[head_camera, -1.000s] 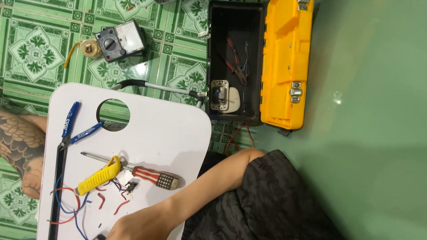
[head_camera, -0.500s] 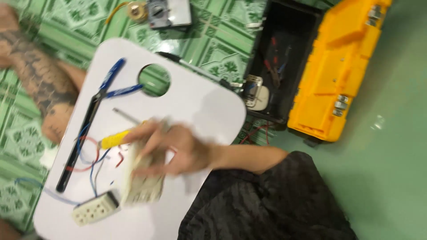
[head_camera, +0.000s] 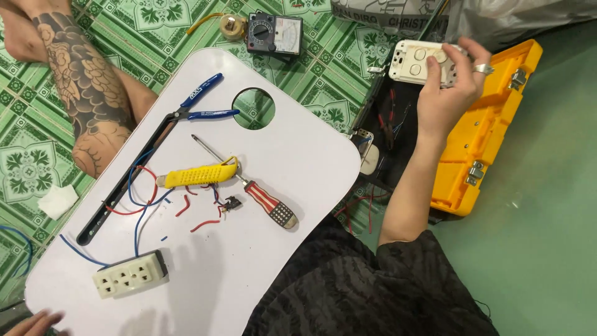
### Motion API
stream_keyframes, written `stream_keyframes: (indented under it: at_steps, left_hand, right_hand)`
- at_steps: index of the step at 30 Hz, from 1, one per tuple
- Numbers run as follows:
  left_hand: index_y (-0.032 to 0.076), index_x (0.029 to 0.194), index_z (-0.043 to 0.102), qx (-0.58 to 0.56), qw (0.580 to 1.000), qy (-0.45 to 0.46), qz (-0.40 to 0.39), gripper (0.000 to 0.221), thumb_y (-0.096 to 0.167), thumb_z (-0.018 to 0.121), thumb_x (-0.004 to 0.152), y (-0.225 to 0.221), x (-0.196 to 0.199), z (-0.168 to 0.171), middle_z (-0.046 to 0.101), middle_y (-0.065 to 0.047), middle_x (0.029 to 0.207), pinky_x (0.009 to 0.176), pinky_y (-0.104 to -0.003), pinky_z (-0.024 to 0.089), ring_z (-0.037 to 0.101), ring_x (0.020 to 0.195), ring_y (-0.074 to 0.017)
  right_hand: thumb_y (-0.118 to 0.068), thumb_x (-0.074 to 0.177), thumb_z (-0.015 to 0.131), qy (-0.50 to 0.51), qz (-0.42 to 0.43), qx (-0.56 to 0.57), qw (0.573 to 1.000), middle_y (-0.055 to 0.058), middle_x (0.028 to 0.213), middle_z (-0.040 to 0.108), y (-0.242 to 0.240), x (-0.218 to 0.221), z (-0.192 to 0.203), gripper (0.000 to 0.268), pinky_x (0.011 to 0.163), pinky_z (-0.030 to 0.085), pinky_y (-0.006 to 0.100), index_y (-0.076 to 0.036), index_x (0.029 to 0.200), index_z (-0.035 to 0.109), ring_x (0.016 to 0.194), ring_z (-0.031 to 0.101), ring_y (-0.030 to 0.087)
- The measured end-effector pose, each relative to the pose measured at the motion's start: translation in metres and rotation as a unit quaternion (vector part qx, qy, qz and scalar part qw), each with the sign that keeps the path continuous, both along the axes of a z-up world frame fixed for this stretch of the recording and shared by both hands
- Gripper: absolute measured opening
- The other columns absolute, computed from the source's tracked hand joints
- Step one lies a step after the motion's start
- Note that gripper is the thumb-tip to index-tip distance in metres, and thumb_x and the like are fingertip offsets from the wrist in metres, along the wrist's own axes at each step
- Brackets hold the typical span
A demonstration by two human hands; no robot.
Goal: Assembling an electrical switch and outlet unit by stripping wires and securing them into terminals using a screwdriver and utility knife.
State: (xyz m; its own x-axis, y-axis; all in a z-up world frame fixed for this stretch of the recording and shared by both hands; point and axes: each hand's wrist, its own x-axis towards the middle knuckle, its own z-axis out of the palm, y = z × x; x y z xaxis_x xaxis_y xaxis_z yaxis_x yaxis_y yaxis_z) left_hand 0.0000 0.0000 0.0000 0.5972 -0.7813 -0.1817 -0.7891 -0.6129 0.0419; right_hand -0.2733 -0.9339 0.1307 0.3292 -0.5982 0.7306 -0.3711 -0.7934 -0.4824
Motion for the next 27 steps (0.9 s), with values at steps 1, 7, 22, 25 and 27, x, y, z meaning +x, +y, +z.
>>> stream_keyframes:
  at_steps: [1,7,22,25,27]
  left_hand:
    - [0.020,0.139,0.066,-0.001,1.000,0.001,0.001,0.068,0.040,0.071,0.074,-0.098,-0.026,0.014,0.073,0.012,0.128,0.132,-0.030,0.047,0.061,0.146,-0.0146]
    - [-0.014,0.145,0.069,-0.217,0.961,0.008,0.169,0.038,-0.002,0.070,0.110,-0.279,-0.116,0.166,0.074,-0.024,0.128,0.116,-0.045,0.053,0.067,0.128,-0.0362]
    - [0.012,0.142,0.056,-0.199,0.971,0.053,0.119,0.078,0.049,0.082,0.078,-0.343,-0.108,0.191,0.057,-0.015,0.141,0.110,-0.056,0.039,0.048,0.135,-0.0389]
    - [0.013,0.143,0.054,-0.190,0.976,0.031,0.104,0.077,0.030,0.087,0.075,-0.339,-0.108,0.189,0.054,-0.014,0.142,0.116,-0.060,0.032,0.045,0.138,-0.0381]
    - [0.015,0.134,0.061,-0.140,0.984,0.006,0.106,0.057,0.022,0.078,0.080,-0.336,-0.107,0.183,0.062,-0.008,0.130,0.116,-0.058,0.034,0.055,0.123,-0.0310]
  right_hand:
    - [0.010,0.097,0.080,0.001,0.001,-0.001,1.000,0.015,0.123,0.057,-0.008,0.000,-0.016,0.013,0.089,0.060,0.044,0.007,0.109,0.075,0.109,0.061,0.033]
    - [0.003,0.096,0.071,0.060,-0.098,0.143,0.983,0.013,0.115,0.056,-0.042,-0.007,-0.121,0.015,0.085,0.062,0.035,0.003,0.110,0.075,0.098,0.064,0.026]
    - [-0.009,0.085,0.072,0.396,-0.092,0.036,0.913,0.033,0.097,0.069,-0.141,-0.081,-0.269,0.020,0.096,0.046,0.047,-0.008,0.101,0.085,0.097,0.061,0.051]
    - [-0.014,0.087,0.069,0.419,-0.069,0.142,0.894,0.034,0.094,0.074,-0.140,-0.068,-0.286,0.023,0.097,0.048,0.046,-0.010,0.104,0.084,0.107,0.066,0.049]
    - [-0.013,0.090,0.068,0.451,-0.054,0.269,0.849,0.024,0.094,0.076,-0.130,-0.057,-0.283,0.025,0.086,0.053,0.042,-0.008,0.110,0.082,0.093,0.073,0.039]
